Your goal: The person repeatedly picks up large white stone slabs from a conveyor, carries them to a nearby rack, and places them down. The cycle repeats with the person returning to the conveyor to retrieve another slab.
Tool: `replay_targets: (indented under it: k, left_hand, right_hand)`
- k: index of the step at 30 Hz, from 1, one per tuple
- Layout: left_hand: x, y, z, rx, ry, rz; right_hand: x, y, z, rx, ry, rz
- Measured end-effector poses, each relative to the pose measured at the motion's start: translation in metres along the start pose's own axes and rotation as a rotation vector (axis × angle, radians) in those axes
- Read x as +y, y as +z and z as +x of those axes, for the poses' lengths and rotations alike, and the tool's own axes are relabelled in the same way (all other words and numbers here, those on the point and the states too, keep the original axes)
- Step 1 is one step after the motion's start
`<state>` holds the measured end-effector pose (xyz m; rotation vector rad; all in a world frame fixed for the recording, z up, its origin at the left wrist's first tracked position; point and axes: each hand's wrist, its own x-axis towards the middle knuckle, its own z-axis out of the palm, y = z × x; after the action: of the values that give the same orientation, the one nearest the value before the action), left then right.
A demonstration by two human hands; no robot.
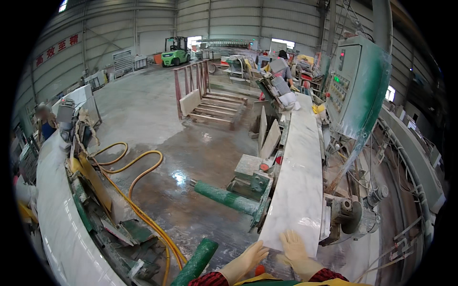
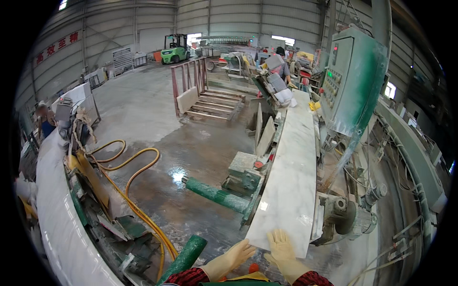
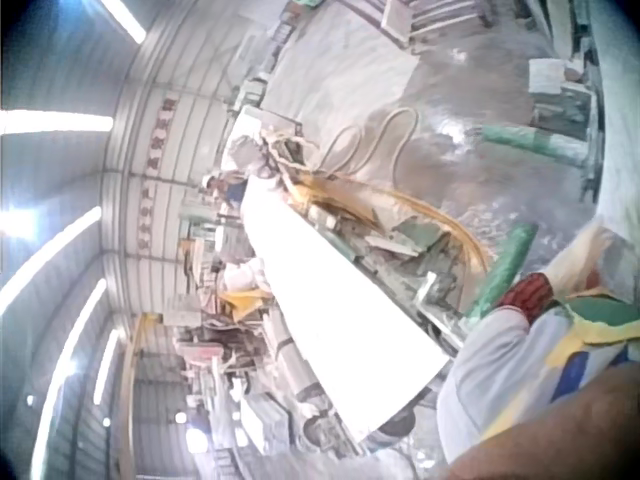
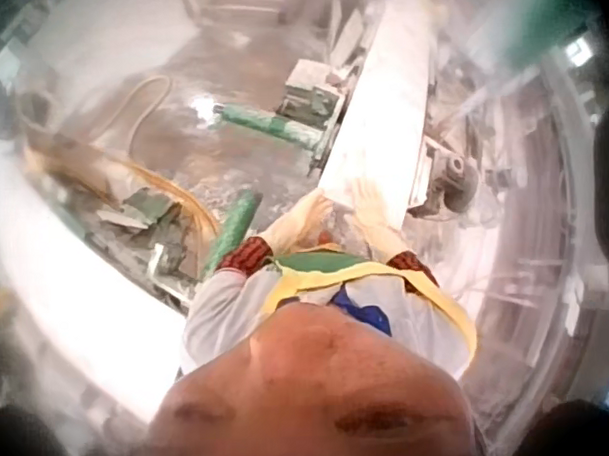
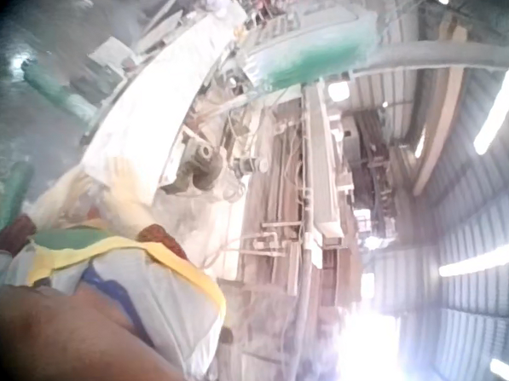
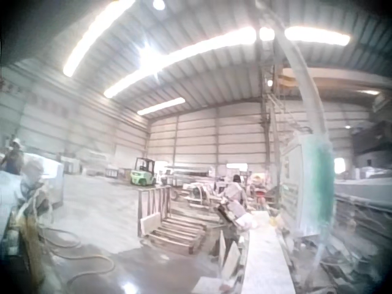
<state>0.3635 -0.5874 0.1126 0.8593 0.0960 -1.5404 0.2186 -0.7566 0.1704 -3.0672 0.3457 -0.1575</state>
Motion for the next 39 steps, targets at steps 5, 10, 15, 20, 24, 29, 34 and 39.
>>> replay_targets:
  k: [5, 10, 15, 20, 24, 29, 34, 39]
  left_hand:
    - [-0.001, -0.006, -0.031, 0.090, 0.118, 0.098]
    - [0.005, -0.060, -0.108, 0.450, 0.567, 0.409]
    - [-0.016, -0.120, -0.269, 1.460, 0.834, 1.043]
    - [-0.175, -0.209, -0.371, 2.438, 0.663, 1.001]
    - [-0.211, -0.175, -0.392, 2.464, 0.369, 1.123]
    - [-0.203, -0.146, -0.378, 2.492, 0.159, 1.041]
    - [-0.220, -0.170, -0.374, 2.651, 0.205, 1.344]
    - [-0.224, -0.168, -0.372, 2.791, 0.219, 1.641]
  right_hand:
    - [0.009, 0.032, 0.034, 0.046, -0.061, -0.171]
    - [0.009, 0.035, 0.038, 0.040, -0.135, -0.106]
    - [0.024, 0.050, 0.037, 0.020, -0.096, -0.120]
    - [0.028, 0.060, 0.041, 0.066, -0.176, -0.244]
    - [0.024, 0.051, 0.045, -0.055, -0.105, -0.152]
    - [0.038, 0.052, 0.046, -0.120, -0.079, -0.149]
    - [0.048, 0.071, 0.051, -0.093, -0.073, -0.143]
    - [0.041, 0.060, 0.053, -0.091, -0.055, -0.170]
